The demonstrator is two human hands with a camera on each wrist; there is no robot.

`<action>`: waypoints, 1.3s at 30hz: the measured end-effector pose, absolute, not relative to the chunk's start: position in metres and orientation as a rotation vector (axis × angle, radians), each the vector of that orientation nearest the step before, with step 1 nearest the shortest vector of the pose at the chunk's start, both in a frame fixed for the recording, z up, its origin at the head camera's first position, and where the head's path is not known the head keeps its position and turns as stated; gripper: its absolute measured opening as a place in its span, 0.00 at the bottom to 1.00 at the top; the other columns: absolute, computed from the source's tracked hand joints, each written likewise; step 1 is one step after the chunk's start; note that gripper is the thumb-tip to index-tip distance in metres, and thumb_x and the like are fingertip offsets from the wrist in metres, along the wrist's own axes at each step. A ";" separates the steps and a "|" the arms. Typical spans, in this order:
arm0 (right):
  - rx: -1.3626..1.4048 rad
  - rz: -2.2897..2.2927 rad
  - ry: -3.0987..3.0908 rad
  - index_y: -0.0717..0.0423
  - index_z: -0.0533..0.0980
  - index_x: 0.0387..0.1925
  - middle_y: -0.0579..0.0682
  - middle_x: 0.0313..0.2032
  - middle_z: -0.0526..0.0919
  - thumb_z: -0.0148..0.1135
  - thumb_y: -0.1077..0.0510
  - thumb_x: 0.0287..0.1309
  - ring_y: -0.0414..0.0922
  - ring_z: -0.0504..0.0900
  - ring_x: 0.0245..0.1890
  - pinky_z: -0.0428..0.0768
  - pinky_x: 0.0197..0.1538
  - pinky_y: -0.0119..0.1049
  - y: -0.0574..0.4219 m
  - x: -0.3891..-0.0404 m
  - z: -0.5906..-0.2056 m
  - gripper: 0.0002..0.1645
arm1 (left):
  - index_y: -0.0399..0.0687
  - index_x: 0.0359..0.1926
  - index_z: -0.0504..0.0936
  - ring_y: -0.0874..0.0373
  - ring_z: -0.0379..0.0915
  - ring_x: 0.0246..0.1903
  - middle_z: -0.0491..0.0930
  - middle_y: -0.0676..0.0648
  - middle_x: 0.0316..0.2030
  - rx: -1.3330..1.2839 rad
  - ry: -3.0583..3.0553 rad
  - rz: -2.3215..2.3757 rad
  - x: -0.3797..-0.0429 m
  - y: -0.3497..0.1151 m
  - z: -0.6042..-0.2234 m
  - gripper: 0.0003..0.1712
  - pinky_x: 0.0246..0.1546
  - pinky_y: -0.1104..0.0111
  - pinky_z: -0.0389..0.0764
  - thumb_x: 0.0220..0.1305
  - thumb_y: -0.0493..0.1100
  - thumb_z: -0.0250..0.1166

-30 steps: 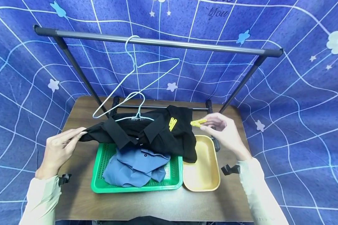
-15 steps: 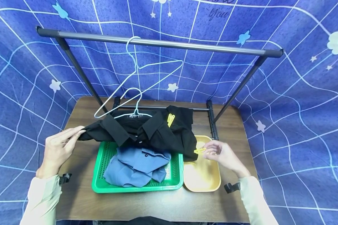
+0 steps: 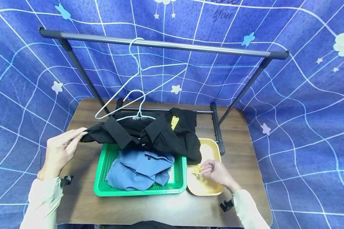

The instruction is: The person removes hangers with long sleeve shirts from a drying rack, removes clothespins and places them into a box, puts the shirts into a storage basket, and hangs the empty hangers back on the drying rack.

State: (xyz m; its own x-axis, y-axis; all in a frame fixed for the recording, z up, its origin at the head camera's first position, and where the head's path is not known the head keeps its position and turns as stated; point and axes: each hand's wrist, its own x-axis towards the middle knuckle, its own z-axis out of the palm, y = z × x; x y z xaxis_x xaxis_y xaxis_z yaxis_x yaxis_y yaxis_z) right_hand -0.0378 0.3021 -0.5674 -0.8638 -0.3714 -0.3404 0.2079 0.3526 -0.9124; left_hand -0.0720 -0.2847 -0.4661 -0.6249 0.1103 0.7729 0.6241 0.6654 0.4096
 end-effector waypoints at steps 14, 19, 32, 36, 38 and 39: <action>-0.173 -1.483 2.062 0.79 0.76 0.49 0.70 0.41 0.88 0.74 0.73 0.59 0.51 0.91 0.41 0.87 0.45 0.30 0.298 -0.042 -0.589 0.20 | 0.33 0.44 0.92 0.69 0.73 0.31 0.89 0.38 0.33 -0.595 -2.107 -0.922 -0.078 -0.282 -0.463 0.07 0.39 0.86 0.64 0.67 0.31 0.72; -0.186 -1.470 2.099 0.79 0.76 0.47 0.70 0.41 0.88 0.75 0.75 0.57 0.53 0.91 0.41 0.87 0.43 0.29 0.295 -0.042 -0.597 0.19 | 0.35 0.45 0.93 0.70 0.72 0.31 0.89 0.39 0.32 -0.602 -2.116 -0.920 -0.079 -0.283 -0.463 0.07 0.38 0.86 0.65 0.68 0.32 0.72; -0.485 -0.970 2.614 0.62 0.86 0.44 0.52 0.36 0.84 0.86 0.63 0.49 0.47 0.78 0.34 0.76 0.36 0.34 0.292 -0.041 -0.587 0.21 | 0.33 0.43 0.92 0.68 0.70 0.28 0.88 0.39 0.31 -0.593 -2.125 -0.929 -0.080 -0.279 -0.459 0.12 0.36 0.86 0.63 0.58 0.23 0.73; -0.570 -0.915 2.532 0.59 0.85 0.42 0.49 0.35 0.85 0.82 0.62 0.55 0.44 0.81 0.33 0.79 0.35 0.32 0.299 -0.052 -0.559 0.15 | 0.34 0.44 0.93 0.69 0.71 0.29 0.89 0.39 0.31 -0.589 -2.133 -0.933 -0.080 -0.280 -0.461 0.13 0.37 0.86 0.64 0.57 0.22 0.73; -0.623 -0.924 2.471 0.58 0.86 0.38 0.46 0.33 0.86 0.78 0.65 0.59 0.42 0.82 0.32 0.80 0.34 0.31 0.303 -0.060 -0.540 0.08 | 0.35 0.44 0.93 0.69 0.71 0.29 0.89 0.39 0.32 -0.587 -2.139 -0.931 -0.080 -0.281 -0.462 0.14 0.37 0.86 0.64 0.57 0.22 0.73; -0.645 -0.937 2.443 0.57 0.86 0.36 0.46 0.32 0.87 0.76 0.66 0.60 0.42 0.82 0.31 0.80 0.34 0.30 0.304 -0.065 -0.530 0.05 | 0.35 0.44 0.93 0.69 0.71 0.29 0.89 0.39 0.32 -0.586 -2.142 -0.926 -0.080 -0.281 -0.462 0.15 0.37 0.86 0.64 0.57 0.22 0.73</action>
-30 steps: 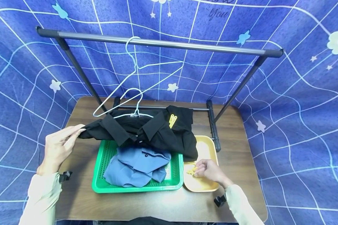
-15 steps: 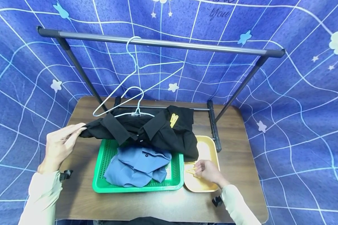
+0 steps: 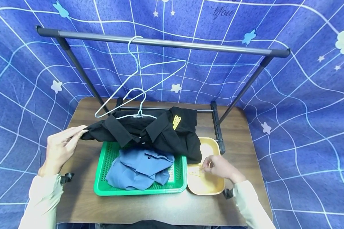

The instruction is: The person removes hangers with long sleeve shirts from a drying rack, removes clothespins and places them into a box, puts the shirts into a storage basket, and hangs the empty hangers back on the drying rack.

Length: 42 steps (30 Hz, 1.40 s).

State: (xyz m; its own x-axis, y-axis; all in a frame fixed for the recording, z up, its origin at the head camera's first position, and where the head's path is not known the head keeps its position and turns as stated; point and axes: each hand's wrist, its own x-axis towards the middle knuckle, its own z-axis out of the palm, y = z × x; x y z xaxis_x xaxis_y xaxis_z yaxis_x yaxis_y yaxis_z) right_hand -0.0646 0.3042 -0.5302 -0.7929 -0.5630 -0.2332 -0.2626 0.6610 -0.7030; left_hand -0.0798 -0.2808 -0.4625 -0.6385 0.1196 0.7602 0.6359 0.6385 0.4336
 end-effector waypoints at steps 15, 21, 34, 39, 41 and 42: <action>-0.719 -0.996 2.623 0.55 0.86 0.43 0.43 0.35 0.87 0.71 0.60 0.71 0.41 0.84 0.34 0.82 0.40 0.33 0.282 -0.134 -0.447 0.03 | 0.35 0.44 0.93 0.69 0.69 0.29 0.87 0.38 0.30 -0.596 -2.147 -0.937 -0.079 -0.279 -0.462 0.14 0.37 0.85 0.63 0.56 0.23 0.74; -0.729 -1.118 2.633 0.59 0.84 0.55 0.50 0.43 0.88 0.72 0.58 0.71 0.45 0.85 0.42 0.85 0.49 0.40 0.258 -0.157 -0.443 0.15 | 0.35 0.44 0.93 0.70 0.71 0.31 0.88 0.40 0.31 -0.611 -2.151 -0.942 -0.078 -0.281 -0.464 0.11 0.39 0.85 0.64 0.61 0.25 0.73; -0.890 -1.141 2.406 0.59 0.80 0.66 0.53 0.55 0.86 0.73 0.56 0.70 0.52 0.84 0.55 0.83 0.57 0.53 0.225 -0.196 -0.449 0.27 | 0.34 0.44 0.92 0.70 0.72 0.32 0.86 0.37 0.29 -0.622 -2.160 -0.967 -0.078 -0.282 -0.463 0.12 0.39 0.85 0.66 0.61 0.22 0.71; -0.904 -1.147 2.272 0.58 0.82 0.63 0.50 0.50 0.89 0.71 0.58 0.72 0.50 0.87 0.49 0.84 0.59 0.52 0.221 -0.209 -0.448 0.21 | 0.35 0.44 0.93 0.70 0.71 0.31 0.86 0.39 0.28 -0.616 -2.169 -0.959 -0.078 -0.283 -0.464 0.14 0.38 0.85 0.65 0.59 0.22 0.72; -0.908 -1.152 2.236 0.57 0.84 0.59 0.49 0.47 0.90 0.71 0.59 0.72 0.48 0.88 0.45 0.85 0.58 0.48 0.221 -0.213 -0.447 0.18 | 0.35 0.44 0.93 0.70 0.71 0.31 0.86 0.40 0.28 -0.614 -2.173 -0.957 -0.079 -0.283 -0.465 0.15 0.38 0.85 0.65 0.57 0.21 0.72; -0.914 -1.153 2.222 0.56 0.84 0.58 0.49 0.46 0.90 0.71 0.59 0.71 0.48 0.88 0.44 0.85 0.57 0.45 0.221 -0.215 -0.447 0.16 | 0.36 0.44 0.93 0.71 0.71 0.31 0.86 0.40 0.28 -0.614 -2.175 -0.956 -0.079 -0.283 -0.465 0.15 0.39 0.85 0.65 0.57 0.21 0.72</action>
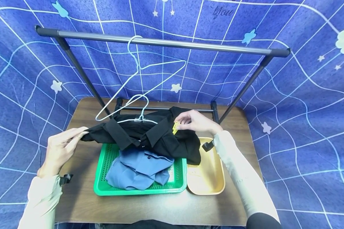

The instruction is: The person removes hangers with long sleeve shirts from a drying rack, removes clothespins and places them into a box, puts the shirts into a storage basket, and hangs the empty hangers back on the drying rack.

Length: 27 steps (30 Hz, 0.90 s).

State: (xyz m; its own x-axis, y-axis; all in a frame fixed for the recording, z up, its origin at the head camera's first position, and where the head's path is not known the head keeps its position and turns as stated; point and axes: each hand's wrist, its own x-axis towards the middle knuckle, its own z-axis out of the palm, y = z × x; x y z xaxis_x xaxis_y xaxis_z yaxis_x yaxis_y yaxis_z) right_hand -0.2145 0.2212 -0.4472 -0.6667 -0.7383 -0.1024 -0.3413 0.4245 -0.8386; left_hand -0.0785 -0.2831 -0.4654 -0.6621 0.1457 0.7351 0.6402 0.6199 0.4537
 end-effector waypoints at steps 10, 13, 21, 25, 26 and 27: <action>-0.931 -1.111 2.165 0.57 0.87 0.53 0.51 0.39 0.91 0.75 0.60 0.67 0.50 0.87 0.39 0.83 0.58 0.52 0.222 -0.222 -0.442 0.15 | 0.34 0.44 0.92 0.72 0.73 0.34 0.87 0.39 0.29 -0.606 -2.183 -0.973 -0.077 -0.281 -0.463 0.16 0.41 0.85 0.67 0.57 0.19 0.71; -0.913 -1.109 2.170 0.56 0.88 0.50 0.51 0.38 0.91 0.78 0.60 0.64 0.50 0.88 0.38 0.85 0.53 0.42 0.221 -0.222 -0.442 0.14 | 0.34 0.43 0.92 0.71 0.72 0.32 0.87 0.40 0.29 -0.611 -2.178 -0.970 -0.077 -0.281 -0.462 0.16 0.40 0.85 0.66 0.57 0.19 0.71; -0.876 -1.162 2.152 0.59 0.88 0.43 0.55 0.39 0.92 0.79 0.63 0.61 0.50 0.90 0.38 0.85 0.45 0.32 0.219 -0.218 -0.443 0.10 | 0.36 0.44 0.93 0.71 0.69 0.31 0.87 0.41 0.30 -0.603 -2.181 -0.958 -0.078 -0.283 -0.466 0.21 0.38 0.85 0.64 0.50 0.17 0.72; -0.873 -1.171 2.168 0.59 0.88 0.43 0.53 0.39 0.92 0.79 0.63 0.61 0.49 0.89 0.39 0.84 0.45 0.31 0.219 -0.216 -0.445 0.10 | 0.36 0.44 0.93 0.71 0.70 0.31 0.88 0.42 0.30 -0.604 -2.186 -0.958 -0.078 -0.285 -0.467 0.22 0.38 0.85 0.65 0.49 0.16 0.73; -0.877 -1.172 2.175 0.58 0.88 0.43 0.53 0.39 0.92 0.80 0.62 0.61 0.49 0.89 0.38 0.84 0.45 0.31 0.218 -0.216 -0.445 0.10 | 0.37 0.44 0.93 0.71 0.71 0.31 0.88 0.42 0.30 -0.604 -2.187 -0.957 -0.078 -0.285 -0.468 0.22 0.39 0.85 0.66 0.49 0.16 0.73; -0.877 -1.177 2.178 0.58 0.88 0.43 0.52 0.39 0.92 0.80 0.62 0.61 0.50 0.89 0.38 0.84 0.45 0.31 0.219 -0.215 -0.446 0.09 | 0.37 0.44 0.93 0.70 0.71 0.31 0.88 0.42 0.30 -0.605 -2.189 -0.956 -0.078 -0.285 -0.468 0.22 0.39 0.85 0.66 0.49 0.16 0.73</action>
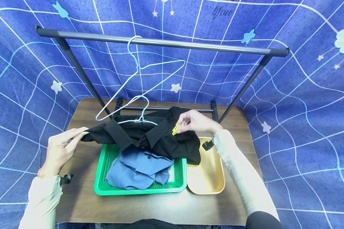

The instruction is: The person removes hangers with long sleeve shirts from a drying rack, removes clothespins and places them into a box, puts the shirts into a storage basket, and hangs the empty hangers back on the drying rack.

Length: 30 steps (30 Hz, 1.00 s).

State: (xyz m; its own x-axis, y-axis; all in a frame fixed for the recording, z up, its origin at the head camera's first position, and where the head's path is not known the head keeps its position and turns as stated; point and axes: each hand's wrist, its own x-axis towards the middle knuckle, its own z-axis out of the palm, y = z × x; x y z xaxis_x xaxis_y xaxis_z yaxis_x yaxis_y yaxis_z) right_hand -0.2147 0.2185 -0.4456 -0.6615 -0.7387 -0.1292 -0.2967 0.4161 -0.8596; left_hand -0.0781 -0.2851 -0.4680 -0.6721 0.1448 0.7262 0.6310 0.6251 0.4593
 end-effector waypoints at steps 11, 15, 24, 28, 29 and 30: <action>-0.886 -1.214 2.197 0.58 0.88 0.40 0.53 0.37 0.92 0.81 0.64 0.59 0.51 0.89 0.37 0.83 0.43 0.30 0.219 -0.213 -0.448 0.09 | 0.37 0.45 0.93 0.72 0.72 0.32 0.87 0.39 0.30 -0.607 -2.187 -0.958 -0.079 -0.285 -0.468 0.17 0.39 0.85 0.66 0.55 0.21 0.74; -0.908 -1.199 2.222 0.55 0.88 0.39 0.50 0.37 0.92 0.82 0.62 0.59 0.49 0.89 0.37 0.82 0.42 0.29 0.218 -0.214 -0.449 0.08 | 0.37 0.44 0.93 0.73 0.71 0.32 0.87 0.40 0.30 -0.605 -2.181 -0.960 -0.079 -0.285 -0.468 0.19 0.38 0.85 0.65 0.53 0.19 0.74; -0.959 -1.186 2.266 0.52 0.89 0.37 0.47 0.36 0.91 0.81 0.60 0.59 0.48 0.88 0.35 0.83 0.41 0.30 0.218 -0.214 -0.453 0.06 | 0.36 0.44 0.93 0.73 0.75 0.34 0.86 0.35 0.29 -0.601 -2.186 -0.976 -0.077 -0.284 -0.467 0.14 0.41 0.85 0.68 0.58 0.22 0.74; -0.986 -1.179 2.294 0.50 0.89 0.35 0.45 0.35 0.91 0.82 0.59 0.59 0.46 0.86 0.35 0.82 0.42 0.30 0.219 -0.213 -0.452 0.05 | 0.35 0.43 0.93 0.72 0.73 0.32 0.87 0.38 0.29 -0.601 -2.183 -0.972 -0.077 -0.283 -0.465 0.17 0.39 0.86 0.67 0.54 0.19 0.73; -0.993 -1.176 2.301 0.49 0.89 0.35 0.45 0.35 0.91 0.82 0.59 0.59 0.46 0.86 0.35 0.82 0.42 0.30 0.219 -0.213 -0.451 0.05 | 0.35 0.43 0.93 0.72 0.73 0.32 0.87 0.38 0.29 -0.601 -2.184 -0.970 -0.077 -0.282 -0.465 0.18 0.39 0.86 0.67 0.52 0.18 0.73; -1.000 -1.175 2.309 0.49 0.90 0.34 0.44 0.34 0.91 0.82 0.59 0.59 0.45 0.85 0.35 0.82 0.41 0.30 0.220 -0.213 -0.451 0.05 | 0.35 0.43 0.93 0.72 0.73 0.32 0.87 0.38 0.29 -0.602 -2.185 -0.970 -0.077 -0.282 -0.465 0.19 0.39 0.86 0.67 0.52 0.18 0.73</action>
